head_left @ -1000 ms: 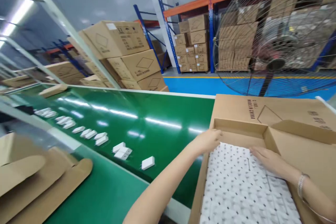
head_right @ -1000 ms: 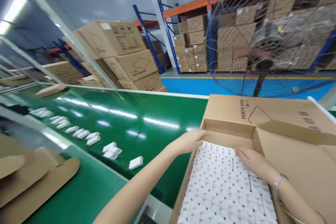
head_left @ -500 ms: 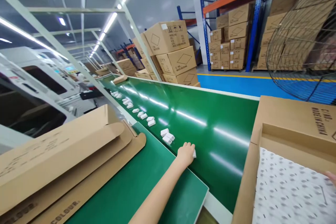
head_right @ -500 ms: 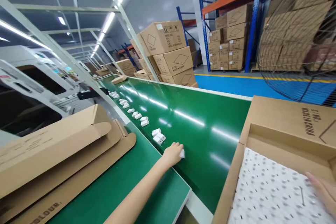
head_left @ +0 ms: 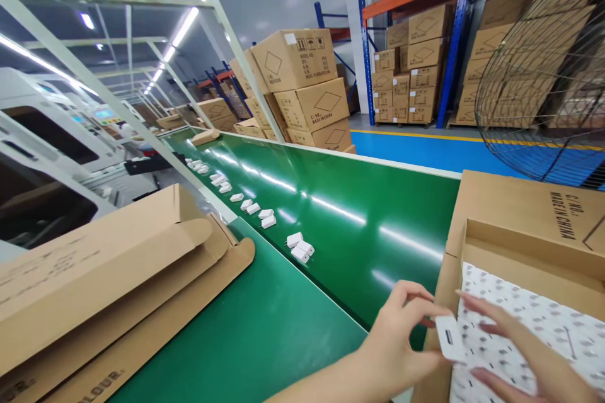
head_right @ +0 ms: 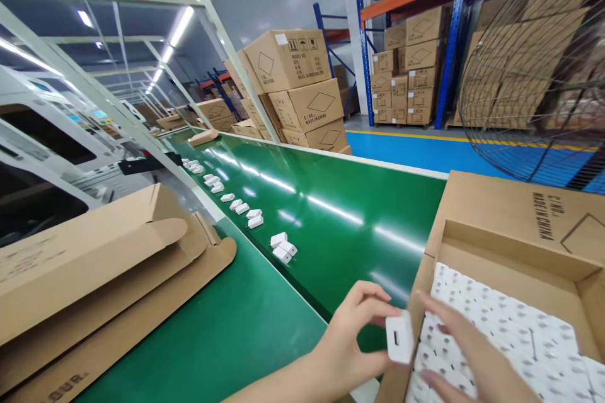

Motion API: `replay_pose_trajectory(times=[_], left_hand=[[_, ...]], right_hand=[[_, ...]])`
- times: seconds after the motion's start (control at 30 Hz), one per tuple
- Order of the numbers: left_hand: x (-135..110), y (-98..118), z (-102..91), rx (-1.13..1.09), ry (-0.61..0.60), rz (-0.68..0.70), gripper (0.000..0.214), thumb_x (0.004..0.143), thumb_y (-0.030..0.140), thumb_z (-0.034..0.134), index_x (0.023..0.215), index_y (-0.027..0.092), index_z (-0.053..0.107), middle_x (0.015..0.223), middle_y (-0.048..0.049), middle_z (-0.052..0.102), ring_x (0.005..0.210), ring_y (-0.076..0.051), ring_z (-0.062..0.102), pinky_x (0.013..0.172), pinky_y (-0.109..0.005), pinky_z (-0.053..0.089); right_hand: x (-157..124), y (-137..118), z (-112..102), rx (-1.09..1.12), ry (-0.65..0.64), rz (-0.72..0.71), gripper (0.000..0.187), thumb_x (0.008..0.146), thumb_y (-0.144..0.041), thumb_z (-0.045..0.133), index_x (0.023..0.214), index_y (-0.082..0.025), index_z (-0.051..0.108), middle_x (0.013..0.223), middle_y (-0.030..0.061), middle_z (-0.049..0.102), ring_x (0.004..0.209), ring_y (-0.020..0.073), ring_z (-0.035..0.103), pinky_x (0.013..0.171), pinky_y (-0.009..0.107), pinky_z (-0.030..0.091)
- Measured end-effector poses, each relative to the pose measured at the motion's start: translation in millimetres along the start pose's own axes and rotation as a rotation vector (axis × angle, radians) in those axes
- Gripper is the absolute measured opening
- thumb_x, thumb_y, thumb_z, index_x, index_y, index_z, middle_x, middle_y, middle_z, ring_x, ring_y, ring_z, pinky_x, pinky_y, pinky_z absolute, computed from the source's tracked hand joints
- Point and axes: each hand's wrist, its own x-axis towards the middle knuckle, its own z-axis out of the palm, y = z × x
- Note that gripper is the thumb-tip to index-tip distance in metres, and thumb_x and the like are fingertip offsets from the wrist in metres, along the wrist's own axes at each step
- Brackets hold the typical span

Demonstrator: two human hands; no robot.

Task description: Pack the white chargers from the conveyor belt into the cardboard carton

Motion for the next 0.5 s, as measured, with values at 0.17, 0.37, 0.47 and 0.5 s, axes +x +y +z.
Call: replay_pose_trajectory(times=[0.17,0.37,0.47,0.5], left_hand=[[-2.1,21.7,-14.9,-0.123,-0.116,-0.129,0.05,0.066,0.016,0.074,0.114,0.023,0.061,0.117,-0.0087,0.045,0.104,-0.019,0.057,0.081,-0.028,0.057],[24.6,-1.6,-156.1,0.964,-0.033,-0.488,0.038,0.094,0.018,0.031,0.129,0.021,0.046,0.116,-0.0078,0.058,0.111,-0.018,0.053,0.098,-0.032,0.041],[35.3,-43.8,-219.1,1.3,-0.093,-0.792,0.041,0.085,0.01,0.04,0.126,0.012,0.047,0.12,-0.0174,0.056,0.116,-0.029,0.05,0.096,-0.043,0.039],[36.6,-56.7,-232.2,1.308,-0.112,-0.836,0.041,0.082,0.007,0.043,0.122,0.011,0.05,0.115,-0.0172,0.059,0.11,-0.028,0.053,0.093,-0.041,0.041]], right_hand=[[21.5,-51.2,15.1,0.181,-0.128,-0.119,0.044,0.081,-0.022,0.057,0.124,-0.033,0.053,0.12,0.0045,0.062,0.107,0.0263,0.06,0.085,0.035,0.055],[20.8,-55.4,13.5,0.266,-0.094,-0.073,0.035,0.082,-0.028,0.062,0.117,-0.035,0.058,0.119,0.0034,0.064,0.108,0.0247,0.059,0.09,0.036,0.052],[18.4,-58.2,7.5,0.361,-0.082,-0.024,0.031,0.082,-0.031,0.063,0.113,-0.032,0.061,0.121,0.0055,0.062,0.112,0.0247,0.057,0.092,0.036,0.051],[17.7,-58.9,6.1,0.383,-0.076,-0.008,0.031,0.082,-0.031,0.064,0.113,-0.032,0.061,0.121,0.0067,0.062,0.113,0.0251,0.056,0.092,0.036,0.051]])
